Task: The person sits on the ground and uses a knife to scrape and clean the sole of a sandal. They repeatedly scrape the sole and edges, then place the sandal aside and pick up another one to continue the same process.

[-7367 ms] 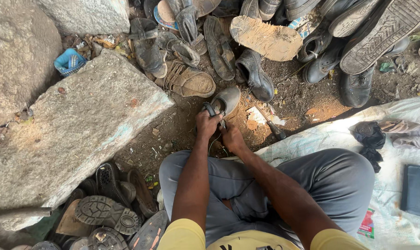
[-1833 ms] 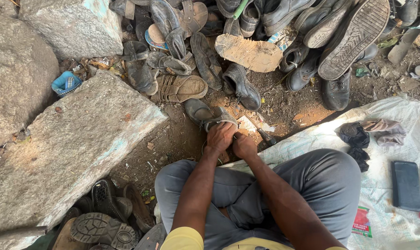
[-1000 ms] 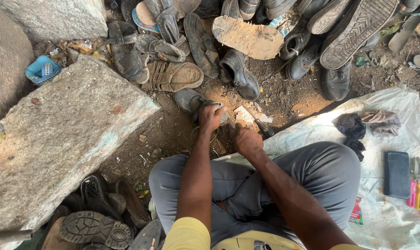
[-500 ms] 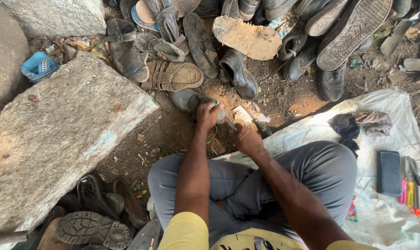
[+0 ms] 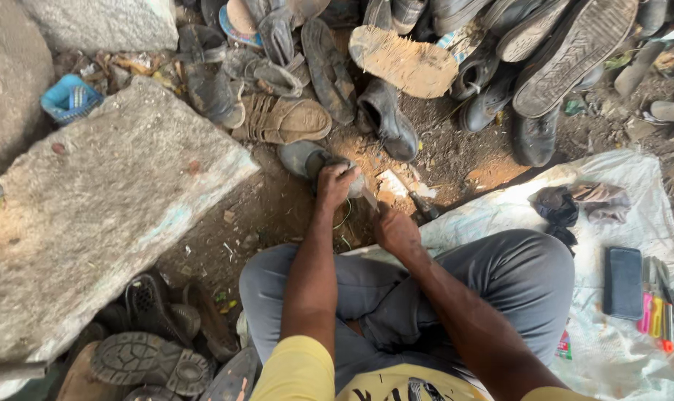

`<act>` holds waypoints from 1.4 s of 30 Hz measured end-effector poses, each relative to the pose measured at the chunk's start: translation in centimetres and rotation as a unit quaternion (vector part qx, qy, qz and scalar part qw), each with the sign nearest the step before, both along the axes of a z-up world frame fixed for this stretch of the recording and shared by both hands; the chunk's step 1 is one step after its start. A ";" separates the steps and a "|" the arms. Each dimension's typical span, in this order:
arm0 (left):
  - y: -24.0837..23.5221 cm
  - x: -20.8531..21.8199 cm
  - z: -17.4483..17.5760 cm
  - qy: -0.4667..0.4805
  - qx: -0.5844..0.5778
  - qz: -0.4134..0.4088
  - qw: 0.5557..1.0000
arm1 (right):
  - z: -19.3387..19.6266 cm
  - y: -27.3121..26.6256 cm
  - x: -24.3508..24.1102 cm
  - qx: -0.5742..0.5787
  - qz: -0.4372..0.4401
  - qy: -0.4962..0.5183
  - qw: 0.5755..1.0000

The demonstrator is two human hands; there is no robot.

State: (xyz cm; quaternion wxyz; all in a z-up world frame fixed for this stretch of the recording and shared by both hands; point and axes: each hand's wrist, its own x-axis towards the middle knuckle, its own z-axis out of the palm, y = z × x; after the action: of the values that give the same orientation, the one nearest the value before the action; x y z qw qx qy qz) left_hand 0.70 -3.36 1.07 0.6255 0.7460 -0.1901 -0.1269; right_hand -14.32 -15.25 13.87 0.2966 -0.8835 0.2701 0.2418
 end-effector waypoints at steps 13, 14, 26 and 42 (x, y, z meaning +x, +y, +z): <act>-1.3 1.2 0.1 0.041 -0.015 0.046 0.998 | -4.5 -0.4 -1.5 -0.068 0.044 -0.077 0.994; -1.2 0.6 0.1 0.026 -0.020 0.068 0.997 | -4.2 0.0 -3.1 -0.088 0.065 -0.123 0.986; -0.5 -0.5 -6.4 -0.070 -0.040 0.095 0.992 | -9.0 1.1 -4.4 -0.064 0.035 -0.070 0.995; -2.1 2.8 -3.5 0.044 -0.115 0.227 0.966 | -9.1 1.0 -3.6 -0.138 0.078 -0.064 0.985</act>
State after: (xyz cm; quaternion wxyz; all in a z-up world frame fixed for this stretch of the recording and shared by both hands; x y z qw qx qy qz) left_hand 3.48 -5.50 -2.39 0.7275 0.6860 -0.0017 0.0089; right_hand -17.88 -14.26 4.74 0.1684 -0.9479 0.2119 0.1678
